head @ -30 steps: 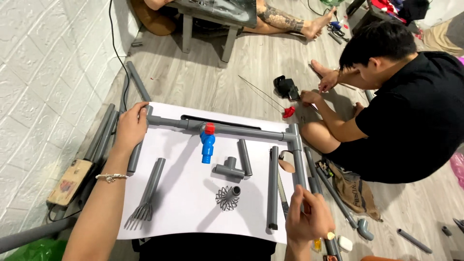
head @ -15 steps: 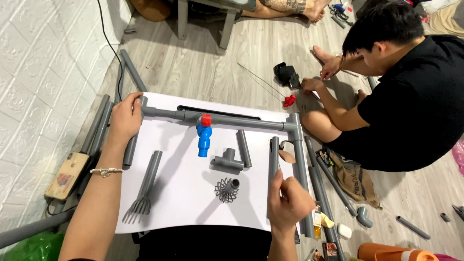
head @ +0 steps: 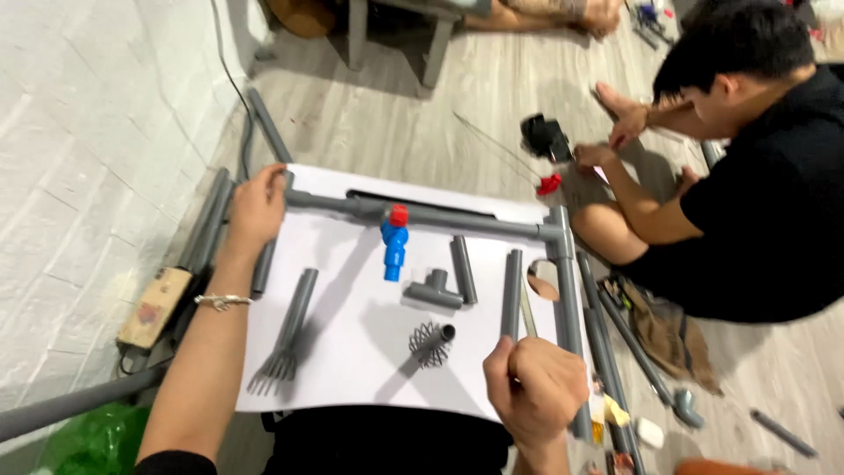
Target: Fitting and assembling PVC pipes and connectors into a frame on a flat surface.
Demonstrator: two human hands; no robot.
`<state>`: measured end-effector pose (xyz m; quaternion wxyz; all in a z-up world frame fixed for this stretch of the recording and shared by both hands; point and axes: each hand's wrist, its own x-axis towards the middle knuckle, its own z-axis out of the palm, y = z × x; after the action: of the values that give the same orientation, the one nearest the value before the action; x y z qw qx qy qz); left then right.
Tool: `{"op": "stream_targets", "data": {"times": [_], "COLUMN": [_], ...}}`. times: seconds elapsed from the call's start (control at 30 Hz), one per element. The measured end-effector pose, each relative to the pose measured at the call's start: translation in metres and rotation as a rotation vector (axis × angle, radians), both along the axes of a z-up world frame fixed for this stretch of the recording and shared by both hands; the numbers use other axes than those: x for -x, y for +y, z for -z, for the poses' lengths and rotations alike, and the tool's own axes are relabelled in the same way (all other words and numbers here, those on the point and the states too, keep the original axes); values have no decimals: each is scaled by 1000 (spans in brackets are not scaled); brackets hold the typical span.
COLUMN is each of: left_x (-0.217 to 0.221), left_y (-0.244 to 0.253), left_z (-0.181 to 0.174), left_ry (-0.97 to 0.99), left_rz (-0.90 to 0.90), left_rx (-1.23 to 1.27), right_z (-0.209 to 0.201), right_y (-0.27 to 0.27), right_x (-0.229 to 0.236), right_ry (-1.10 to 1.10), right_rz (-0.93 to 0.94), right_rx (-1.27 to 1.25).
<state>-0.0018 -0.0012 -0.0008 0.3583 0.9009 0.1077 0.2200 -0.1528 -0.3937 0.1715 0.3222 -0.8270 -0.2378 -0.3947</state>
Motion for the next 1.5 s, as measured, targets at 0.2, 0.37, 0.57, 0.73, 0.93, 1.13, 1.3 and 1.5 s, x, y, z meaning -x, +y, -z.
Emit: {"op": "stream_targets", "data": {"times": [0.2, 0.37, 0.57, 0.73, 0.93, 1.13, 1.3, 1.5], "left_x": [2, 3, -1, 0, 3, 4, 0, 3], "left_y": [-3, 1, 0, -1, -1, -3, 0, -1], "left_z": [-8, -5, 7, -3, -7, -14, -8, -4], "left_ry": [-31, -52, 30, -153, -124, 128, 164, 1], "left_rz": [32, 38, 39, 84, 58, -6, -4, 2], "left_rx": [41, 23, -2, -28, -2, 16, 112, 2], "right_z": [-11, -19, 0, -20, 46, 49, 102, 104], "right_y": [-21, -4, -39, -29, -26, 5, -10, -19], "right_x": [-26, -3, -11, 12, -61, -65, -78, -76], "right_ry": [-30, -119, -103, 12, 782, 1064, 1018, 967], "right_rz": [218, -48, 156, -185, -36, -13, -19, -47], "right_rx": [61, 8, -29, -230, 243, 506, 508, 376]}}
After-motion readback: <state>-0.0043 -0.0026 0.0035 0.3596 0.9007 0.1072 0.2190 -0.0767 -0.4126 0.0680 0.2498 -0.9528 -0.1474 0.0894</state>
